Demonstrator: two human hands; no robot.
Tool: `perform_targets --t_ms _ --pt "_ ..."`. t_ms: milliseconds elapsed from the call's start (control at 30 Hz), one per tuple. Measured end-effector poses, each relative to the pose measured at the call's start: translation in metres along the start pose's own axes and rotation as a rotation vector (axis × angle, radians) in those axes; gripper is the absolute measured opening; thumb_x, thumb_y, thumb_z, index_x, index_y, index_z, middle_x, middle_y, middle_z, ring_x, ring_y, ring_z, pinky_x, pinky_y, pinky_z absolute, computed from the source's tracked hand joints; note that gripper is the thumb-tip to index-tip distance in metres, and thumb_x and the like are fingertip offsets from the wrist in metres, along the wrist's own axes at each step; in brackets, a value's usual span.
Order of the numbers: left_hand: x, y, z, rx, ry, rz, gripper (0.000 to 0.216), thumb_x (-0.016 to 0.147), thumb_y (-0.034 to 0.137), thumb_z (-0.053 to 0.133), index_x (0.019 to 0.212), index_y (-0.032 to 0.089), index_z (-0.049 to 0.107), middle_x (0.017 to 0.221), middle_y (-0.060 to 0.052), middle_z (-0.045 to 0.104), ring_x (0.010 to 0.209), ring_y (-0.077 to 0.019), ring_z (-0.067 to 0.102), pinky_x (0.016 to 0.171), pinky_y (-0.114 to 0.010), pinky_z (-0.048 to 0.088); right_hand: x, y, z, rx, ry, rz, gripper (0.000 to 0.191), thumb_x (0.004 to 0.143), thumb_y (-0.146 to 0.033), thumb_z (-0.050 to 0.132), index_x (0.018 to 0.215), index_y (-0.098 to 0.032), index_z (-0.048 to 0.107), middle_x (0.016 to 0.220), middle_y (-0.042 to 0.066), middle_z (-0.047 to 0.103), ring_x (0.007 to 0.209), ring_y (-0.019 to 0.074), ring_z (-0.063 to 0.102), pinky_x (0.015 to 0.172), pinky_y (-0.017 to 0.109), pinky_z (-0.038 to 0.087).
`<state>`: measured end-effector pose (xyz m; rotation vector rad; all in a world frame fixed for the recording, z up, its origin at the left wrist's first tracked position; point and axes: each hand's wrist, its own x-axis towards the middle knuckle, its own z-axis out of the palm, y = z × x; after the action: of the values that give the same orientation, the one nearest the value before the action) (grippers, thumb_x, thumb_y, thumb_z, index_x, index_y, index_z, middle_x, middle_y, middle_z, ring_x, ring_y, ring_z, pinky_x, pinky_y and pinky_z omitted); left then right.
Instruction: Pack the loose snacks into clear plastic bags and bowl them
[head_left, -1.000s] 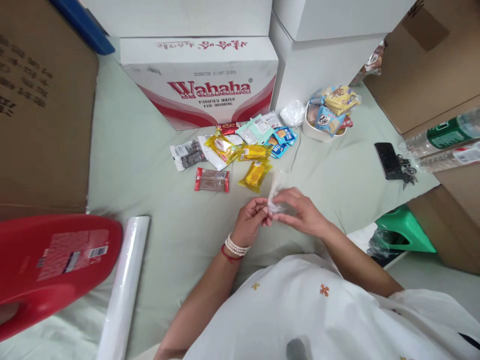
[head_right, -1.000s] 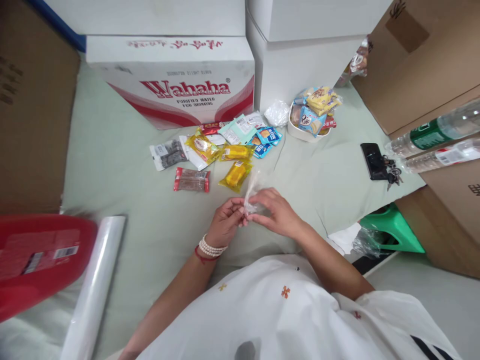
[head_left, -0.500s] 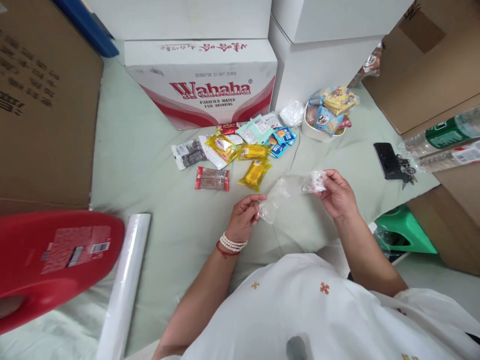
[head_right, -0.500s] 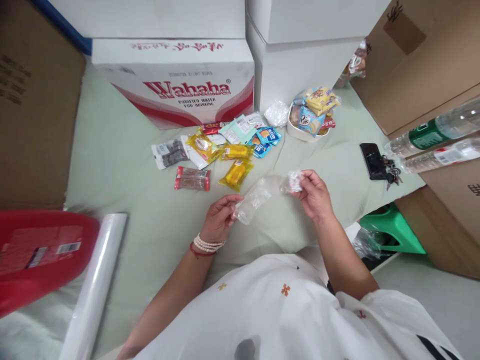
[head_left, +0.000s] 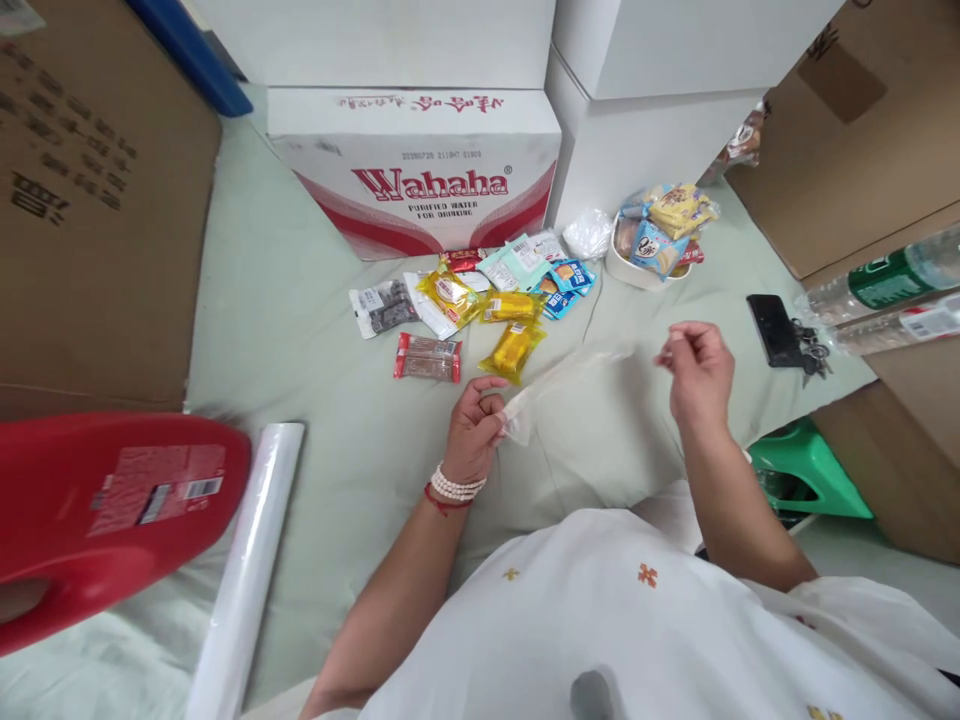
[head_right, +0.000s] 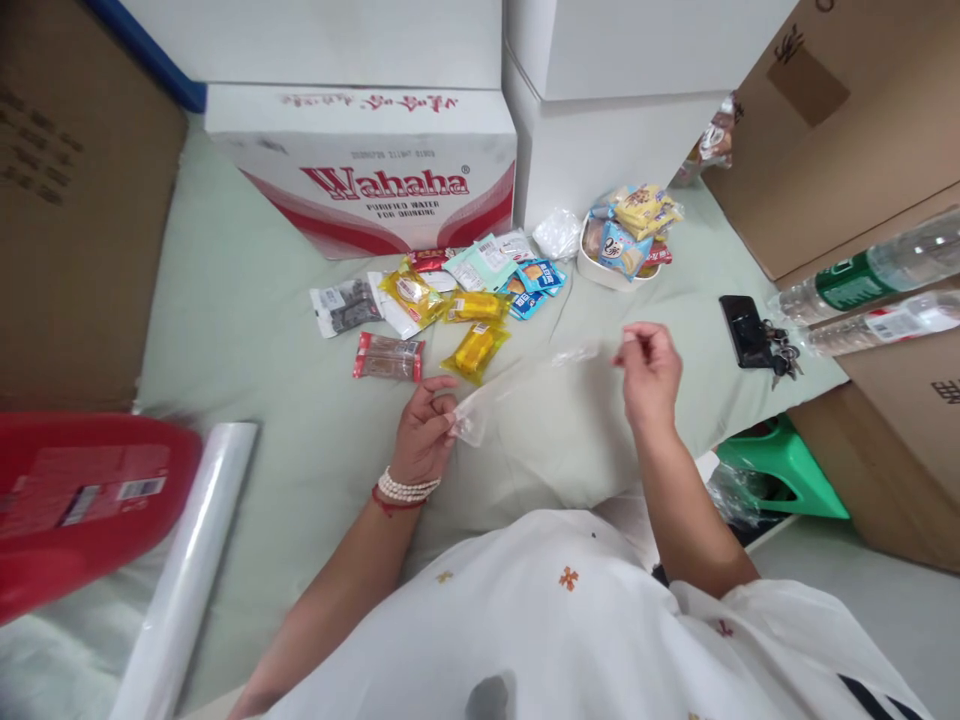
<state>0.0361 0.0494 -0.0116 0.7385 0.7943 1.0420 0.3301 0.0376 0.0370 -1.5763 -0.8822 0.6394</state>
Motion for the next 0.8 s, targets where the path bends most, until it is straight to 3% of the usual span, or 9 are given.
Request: perform_targets --t_ms 133,233,333,433,500,567,633,733,800 --pt "-0.001 -0.007 0.001 0.059 -0.076 0.007 0.042 0.072 0.026 0.076 0.111 0.021 0.062 0.059 0.01 0.049 0.047 -0.0056 0.037 0.047 -0.017 0.03 -0.044 -0.004 0.039 0.079 -0.466 0.518 0.049 0.079 -0.067 0.074 0.081 -0.019 0.064 0.061 -0.002 0.054 0.05 0.0096 0.048 0.039 0.02 0.031" --pt "-0.003 -0.01 0.0 0.11 -0.167 -0.003 0.04 0.073 0.029 0.08 0.108 0.021 0.063 0.059 0.01 0.048 0.05 -0.0058 0.037 0.05 -0.018 0.032 -0.06 0.0 0.067 0.168 -0.539 0.737 0.055 0.072 -0.072 0.076 0.08 -0.018 0.062 0.062 -0.002 0.056 0.044 0.0068 0.041 0.035 0.019 0.019" --pt "-0.005 -0.007 0.0 0.187 -0.45 -0.126 0.037 0.074 0.033 0.082 0.105 0.019 0.067 0.062 0.008 0.05 0.052 -0.0058 0.039 0.051 -0.019 0.033 -0.061 0.005 0.083 0.229 -0.486 0.714 0.052 0.064 -0.06 0.086 0.082 -0.021 0.057 0.069 -0.004 0.058 0.045 0.0051 0.04 0.036 0.019 0.016" --pt "-0.008 -0.002 -0.002 0.19 -0.809 -0.324 0.047 0.077 0.042 0.083 0.116 0.018 0.071 0.066 0.003 0.058 0.054 -0.0085 0.048 0.052 -0.022 0.036 -0.059 0.01 0.088 0.23 -0.49 0.594 0.048 0.062 -0.043 0.087 0.097 -0.022 0.061 0.066 -0.009 0.051 0.046 0.0055 0.037 0.04 0.019 0.02" --pt "-0.008 0.0 -0.005 0.14 -0.873 -0.374 0.051 0.08 0.053 0.079 0.114 0.016 0.074 0.06 0.002 0.058 0.052 -0.0103 0.049 0.049 -0.023 0.034 -0.06 0.012 0.087 0.186 -0.539 0.482 0.049 0.068 -0.036 0.081 0.113 -0.024 0.065 0.067 -0.009 0.049 0.049 0.0064 0.036 0.044 0.02 0.026" --pt "-0.006 0.001 -0.008 0.088 -0.695 -0.324 0.048 0.082 0.061 0.074 0.095 0.015 0.076 0.051 0.003 0.051 0.046 -0.0088 0.041 0.044 -0.022 0.027 -0.065 0.014 0.083 0.102 -0.6 0.349 0.049 0.074 -0.032 0.074 0.122 -0.024 0.067 0.072 -0.007 0.05 0.054 0.0075 0.039 0.05 0.022 0.032" --pt "-0.001 0.0 -0.007 0.056 -0.375 -0.208 0.045 0.081 0.061 0.075 0.078 0.016 0.069 0.05 0.005 0.046 0.042 -0.0059 0.033 0.042 -0.021 0.021 -0.071 0.015 0.079 0.018 -0.651 0.251 0.049 0.079 -0.032 0.069 0.127 -0.024 0.068 0.075 -0.005 0.051 0.057 0.0085 0.04 0.054 0.023 0.034" --pt "0.007 -0.006 0.0 0.115 -0.006 -0.054 0.047 0.073 0.058 0.084 0.075 0.019 0.057 0.054 0.009 0.045 0.041 -0.0033 0.03 0.041 -0.019 0.021 -0.08 0.016 0.072 -0.085 -0.72 0.163 0.05 0.087 -0.032 0.063 0.136 -0.024 0.066 0.073 -0.005 0.049 0.056 0.0093 0.039 0.055 0.024 0.036" --pt "0.01 -0.01 0.005 0.195 0.104 -0.012 0.05 0.068 0.058 0.087 0.077 0.02 0.056 0.059 0.009 0.048 0.042 -0.0029 0.034 0.041 -0.018 0.026 -0.086 0.016 0.068 -0.166 -0.744 0.062 0.05 0.089 -0.028 0.059 0.139 -0.024 0.065 0.073 -0.004 0.05 0.057 0.0102 0.042 0.059 0.025 0.039"
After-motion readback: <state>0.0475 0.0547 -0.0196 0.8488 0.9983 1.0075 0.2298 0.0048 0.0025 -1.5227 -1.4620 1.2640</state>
